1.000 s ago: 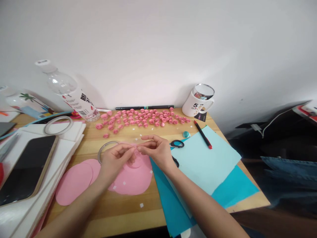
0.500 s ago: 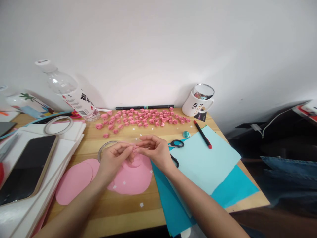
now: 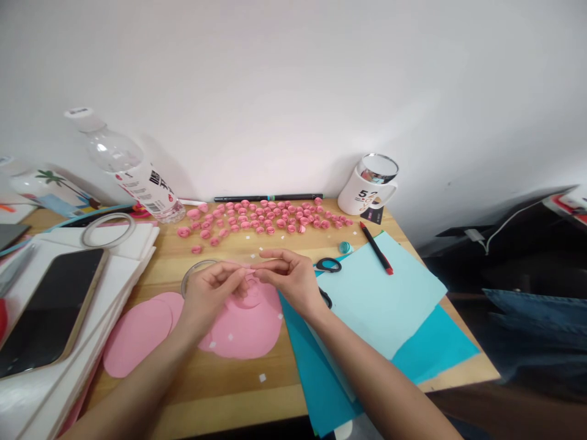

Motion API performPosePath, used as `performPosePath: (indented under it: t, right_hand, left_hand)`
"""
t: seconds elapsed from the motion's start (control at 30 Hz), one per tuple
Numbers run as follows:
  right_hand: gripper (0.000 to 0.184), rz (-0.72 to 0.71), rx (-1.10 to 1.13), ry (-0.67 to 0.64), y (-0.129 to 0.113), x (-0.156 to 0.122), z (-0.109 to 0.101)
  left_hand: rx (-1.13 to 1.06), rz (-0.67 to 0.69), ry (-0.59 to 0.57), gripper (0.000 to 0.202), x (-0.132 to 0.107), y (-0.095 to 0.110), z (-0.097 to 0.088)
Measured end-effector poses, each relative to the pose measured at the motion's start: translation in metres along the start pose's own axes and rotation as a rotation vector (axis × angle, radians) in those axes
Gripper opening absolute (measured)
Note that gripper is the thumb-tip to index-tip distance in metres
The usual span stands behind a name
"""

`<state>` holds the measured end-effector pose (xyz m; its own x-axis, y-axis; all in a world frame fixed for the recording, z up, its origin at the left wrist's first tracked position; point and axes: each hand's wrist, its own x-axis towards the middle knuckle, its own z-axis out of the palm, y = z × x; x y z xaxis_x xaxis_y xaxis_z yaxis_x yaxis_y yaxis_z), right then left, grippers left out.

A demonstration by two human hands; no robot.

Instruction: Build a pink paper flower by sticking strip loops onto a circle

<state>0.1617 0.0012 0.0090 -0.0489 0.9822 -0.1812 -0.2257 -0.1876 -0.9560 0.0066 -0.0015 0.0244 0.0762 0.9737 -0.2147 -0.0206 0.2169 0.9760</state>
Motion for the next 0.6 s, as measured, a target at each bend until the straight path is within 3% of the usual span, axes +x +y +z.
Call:
performPosePath:
  t: [0.6]
  right_hand:
    - [0.039,-0.031,-0.052,-0.009,0.0025,0.0000,-0.0011]
  left_hand:
    - [0.018,0.047,-0.099,0.013,0.0000,-0.0065,-0.0010]
